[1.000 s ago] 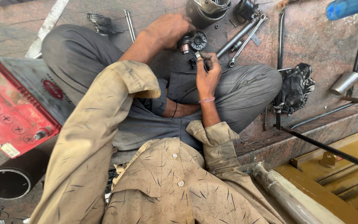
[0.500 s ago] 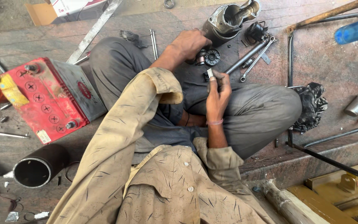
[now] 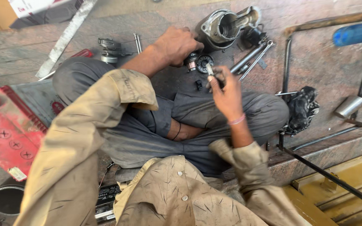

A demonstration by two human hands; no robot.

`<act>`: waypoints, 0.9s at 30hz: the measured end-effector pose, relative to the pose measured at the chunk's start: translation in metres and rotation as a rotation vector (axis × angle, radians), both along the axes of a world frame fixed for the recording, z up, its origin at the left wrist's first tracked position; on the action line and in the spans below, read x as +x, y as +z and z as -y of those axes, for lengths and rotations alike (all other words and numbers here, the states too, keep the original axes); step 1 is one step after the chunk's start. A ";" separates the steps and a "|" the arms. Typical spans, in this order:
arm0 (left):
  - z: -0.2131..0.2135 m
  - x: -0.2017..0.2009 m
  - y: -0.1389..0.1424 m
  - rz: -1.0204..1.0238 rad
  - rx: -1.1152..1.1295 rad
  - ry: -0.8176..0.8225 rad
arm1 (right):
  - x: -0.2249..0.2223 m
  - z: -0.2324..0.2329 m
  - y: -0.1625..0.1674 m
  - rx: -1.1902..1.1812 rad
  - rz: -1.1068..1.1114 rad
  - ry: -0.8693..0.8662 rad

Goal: The person sits cross-legged on the workshop floor holding a small cylindrical motor component, likely a starter armature, and repeatedly works on its copper end with a small hand tool, rotating the part to treat different spots while other motorcycle parts and wrenches lie nearby.

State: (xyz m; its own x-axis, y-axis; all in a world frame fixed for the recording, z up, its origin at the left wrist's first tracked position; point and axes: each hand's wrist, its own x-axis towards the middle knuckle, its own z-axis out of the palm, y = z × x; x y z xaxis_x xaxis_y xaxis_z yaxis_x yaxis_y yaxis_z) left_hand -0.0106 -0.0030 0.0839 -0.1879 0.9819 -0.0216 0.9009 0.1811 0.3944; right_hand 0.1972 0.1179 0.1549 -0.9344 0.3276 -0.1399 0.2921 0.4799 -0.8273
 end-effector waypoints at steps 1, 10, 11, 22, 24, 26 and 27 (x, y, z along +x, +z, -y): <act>-0.001 -0.006 -0.004 0.020 0.017 -0.023 | -0.009 -0.005 0.000 0.025 0.037 0.005; -0.022 -0.053 -0.031 0.339 -0.058 -0.063 | -0.053 -0.015 -0.049 0.345 -0.020 0.009; -0.025 -0.056 -0.034 0.350 -0.059 -0.062 | -0.052 -0.016 -0.055 0.315 -0.022 -0.022; -0.043 -0.064 -0.067 0.320 0.009 -0.095 | -0.058 -0.022 -0.091 0.060 0.104 -0.128; -0.043 -0.061 -0.070 0.334 0.017 -0.082 | -0.059 -0.022 -0.091 0.099 0.122 -0.123; -0.044 -0.059 -0.072 0.308 0.003 -0.095 | -0.059 -0.022 -0.091 0.108 0.092 -0.103; -0.044 -0.057 -0.073 0.295 -0.005 -0.103 | -0.059 -0.022 -0.091 0.112 0.077 -0.095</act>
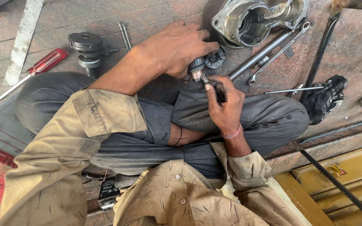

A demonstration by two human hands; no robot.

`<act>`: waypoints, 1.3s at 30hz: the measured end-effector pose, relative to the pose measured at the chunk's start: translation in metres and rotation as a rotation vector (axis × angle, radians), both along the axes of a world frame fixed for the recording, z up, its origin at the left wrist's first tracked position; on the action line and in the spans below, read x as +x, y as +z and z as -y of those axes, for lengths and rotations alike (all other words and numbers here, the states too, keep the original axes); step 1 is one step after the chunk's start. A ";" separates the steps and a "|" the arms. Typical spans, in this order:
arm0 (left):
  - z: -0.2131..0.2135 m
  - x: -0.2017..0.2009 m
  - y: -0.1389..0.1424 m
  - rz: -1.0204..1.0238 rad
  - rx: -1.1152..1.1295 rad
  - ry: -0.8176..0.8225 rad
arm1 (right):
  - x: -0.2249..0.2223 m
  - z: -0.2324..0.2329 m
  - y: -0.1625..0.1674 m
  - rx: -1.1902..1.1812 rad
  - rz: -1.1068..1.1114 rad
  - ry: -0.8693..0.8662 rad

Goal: The person sits cross-legged on the workshop floor holding a small cylindrical motor component, likely a starter armature, and repeatedly works on its copper end with a small hand tool, rotating the part to treat different spots while other motorcycle parts and wrenches lie nearby.

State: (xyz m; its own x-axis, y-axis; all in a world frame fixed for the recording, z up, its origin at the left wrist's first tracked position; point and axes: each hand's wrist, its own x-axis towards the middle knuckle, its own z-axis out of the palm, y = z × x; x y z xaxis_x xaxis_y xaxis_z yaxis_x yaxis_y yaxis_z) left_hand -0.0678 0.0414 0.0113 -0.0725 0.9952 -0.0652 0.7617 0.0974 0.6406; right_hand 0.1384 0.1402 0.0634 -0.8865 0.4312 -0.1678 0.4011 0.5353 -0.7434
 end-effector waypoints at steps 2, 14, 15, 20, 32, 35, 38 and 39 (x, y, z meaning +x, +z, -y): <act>-0.003 0.003 -0.001 -0.013 0.019 -0.004 | 0.000 0.000 0.000 -0.014 0.015 -0.009; -0.004 0.010 -0.006 -0.047 0.068 0.020 | 0.004 0.011 -0.008 0.237 -0.035 0.070; -0.004 0.010 -0.006 -0.046 0.063 0.022 | 0.004 0.012 -0.010 0.236 -0.031 0.059; -0.004 0.013 -0.008 -0.041 0.083 0.032 | 0.002 0.012 -0.014 0.201 -0.069 0.050; -0.003 0.013 0.000 -0.008 0.110 0.025 | 0.013 0.022 -0.035 0.148 -0.196 -0.048; -0.003 0.014 0.004 0.003 0.106 0.025 | 0.015 0.024 -0.040 0.176 -0.199 -0.058; -0.002 0.014 0.008 0.001 0.113 0.022 | 0.015 0.025 -0.037 0.198 -0.182 -0.057; 0.000 0.015 0.010 -0.004 0.115 0.023 | 0.015 0.025 -0.035 0.202 -0.181 -0.050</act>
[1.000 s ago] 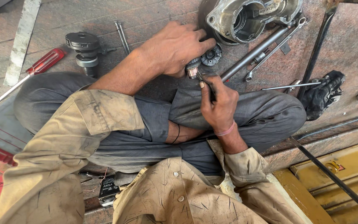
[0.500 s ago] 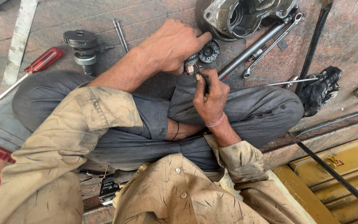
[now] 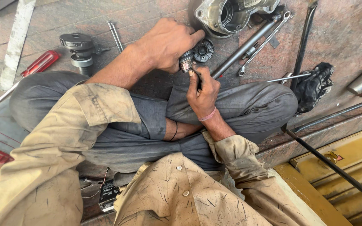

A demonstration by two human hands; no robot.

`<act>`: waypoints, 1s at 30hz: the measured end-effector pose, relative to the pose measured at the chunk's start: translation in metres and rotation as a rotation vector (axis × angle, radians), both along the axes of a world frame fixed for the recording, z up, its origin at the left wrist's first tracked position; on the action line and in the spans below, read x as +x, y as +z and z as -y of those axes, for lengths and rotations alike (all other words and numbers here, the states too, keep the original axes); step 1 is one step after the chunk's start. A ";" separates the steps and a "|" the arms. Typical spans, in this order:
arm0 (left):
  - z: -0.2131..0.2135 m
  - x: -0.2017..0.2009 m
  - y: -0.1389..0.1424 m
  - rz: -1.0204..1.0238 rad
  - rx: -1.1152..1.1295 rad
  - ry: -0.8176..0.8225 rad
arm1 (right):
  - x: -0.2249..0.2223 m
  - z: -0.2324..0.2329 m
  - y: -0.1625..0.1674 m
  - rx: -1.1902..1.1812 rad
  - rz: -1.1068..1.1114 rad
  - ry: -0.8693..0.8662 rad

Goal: The person sits cross-legged on the workshop floor holding a small cylindrical motor component, likely a starter armature, and repeatedly works on its copper end with a small hand tool, rotating the part to treat different spots while other motorcycle parts and wrenches lie nearby.

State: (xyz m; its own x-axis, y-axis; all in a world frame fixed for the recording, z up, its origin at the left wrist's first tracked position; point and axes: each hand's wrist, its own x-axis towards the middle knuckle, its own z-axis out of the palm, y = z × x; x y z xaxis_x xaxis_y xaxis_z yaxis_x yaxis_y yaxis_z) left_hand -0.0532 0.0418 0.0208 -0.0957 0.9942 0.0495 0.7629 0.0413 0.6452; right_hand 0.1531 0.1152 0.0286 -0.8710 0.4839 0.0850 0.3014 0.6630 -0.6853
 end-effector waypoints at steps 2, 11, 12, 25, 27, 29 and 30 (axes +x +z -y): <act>0.002 0.000 0.002 -0.009 -0.031 0.001 | 0.002 -0.002 0.011 0.044 0.010 0.062; 0.006 0.001 0.007 -0.039 -0.071 0.009 | -0.001 0.003 0.046 0.094 0.121 0.075; 0.006 0.001 0.007 -0.044 -0.080 0.013 | -0.003 0.003 0.045 0.099 0.100 0.078; -0.003 -0.003 -0.001 -0.061 -0.125 -0.034 | -0.006 -0.009 0.038 -0.162 0.024 -0.032; -0.003 -0.002 -0.002 -0.058 -0.118 -0.028 | -0.007 -0.009 0.036 -0.151 0.012 -0.015; -0.003 -0.002 -0.004 -0.051 -0.101 -0.020 | -0.007 -0.009 0.034 -0.156 0.048 -0.030; -0.003 -0.002 -0.005 -0.048 -0.093 -0.014 | -0.007 -0.009 0.034 -0.159 0.066 -0.034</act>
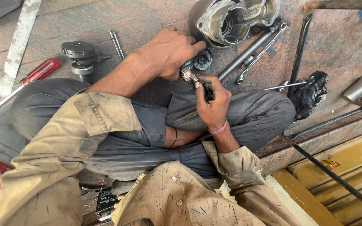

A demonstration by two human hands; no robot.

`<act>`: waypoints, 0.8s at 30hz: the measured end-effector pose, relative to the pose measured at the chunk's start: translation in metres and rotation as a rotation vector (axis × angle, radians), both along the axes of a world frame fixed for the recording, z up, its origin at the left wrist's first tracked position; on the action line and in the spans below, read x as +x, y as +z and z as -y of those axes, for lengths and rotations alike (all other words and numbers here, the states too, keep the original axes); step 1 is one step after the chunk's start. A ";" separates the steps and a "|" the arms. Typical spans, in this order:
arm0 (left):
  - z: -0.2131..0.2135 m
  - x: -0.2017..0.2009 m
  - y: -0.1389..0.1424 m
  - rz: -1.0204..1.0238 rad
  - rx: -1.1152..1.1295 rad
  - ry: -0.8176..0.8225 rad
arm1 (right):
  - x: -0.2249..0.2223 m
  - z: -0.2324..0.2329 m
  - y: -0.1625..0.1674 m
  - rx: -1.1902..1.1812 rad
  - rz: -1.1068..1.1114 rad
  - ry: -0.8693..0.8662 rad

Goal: The person sits cross-legged on the workshop floor holding a small cylindrical motor component, likely a starter armature, and repeatedly works on its copper end with a small hand tool, rotating the part to treat different spots while other motorcycle parts and wrenches lie nearby.

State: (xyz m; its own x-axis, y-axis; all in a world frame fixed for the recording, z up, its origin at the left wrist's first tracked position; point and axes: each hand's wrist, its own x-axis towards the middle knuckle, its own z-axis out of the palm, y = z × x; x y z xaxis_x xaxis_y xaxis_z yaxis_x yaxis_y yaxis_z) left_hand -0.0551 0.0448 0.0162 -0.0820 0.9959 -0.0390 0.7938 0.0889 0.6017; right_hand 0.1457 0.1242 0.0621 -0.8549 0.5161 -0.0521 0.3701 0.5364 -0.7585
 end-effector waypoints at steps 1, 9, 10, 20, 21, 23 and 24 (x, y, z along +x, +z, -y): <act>0.000 -0.001 -0.001 -0.007 0.000 0.000 | 0.000 0.000 0.000 0.007 0.001 0.004; 0.002 0.001 -0.005 -0.046 0.031 0.017 | -0.001 0.001 -0.004 0.029 0.020 0.066; 0.002 0.001 -0.006 -0.049 0.015 0.022 | -0.001 0.002 -0.005 0.032 0.021 0.073; 0.002 0.006 -0.011 -0.081 0.023 0.050 | -0.008 0.010 -0.017 0.154 -0.060 0.105; 0.002 0.006 -0.010 -0.088 0.029 0.045 | -0.009 0.011 -0.016 0.158 -0.082 0.097; 0.003 0.003 -0.009 -0.039 0.083 0.045 | -0.008 0.011 -0.015 0.181 -0.052 0.094; 0.004 0.002 -0.009 -0.020 0.105 0.052 | -0.007 0.011 -0.014 0.187 -0.042 0.100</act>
State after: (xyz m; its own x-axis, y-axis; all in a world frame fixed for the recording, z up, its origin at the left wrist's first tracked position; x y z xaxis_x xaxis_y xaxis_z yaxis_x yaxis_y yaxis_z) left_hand -0.0536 0.0404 0.0069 -0.1331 0.9888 0.0675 0.8018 0.0674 0.5938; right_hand 0.1386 0.1135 0.0478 -0.9015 0.4263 0.0738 0.2782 0.7017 -0.6559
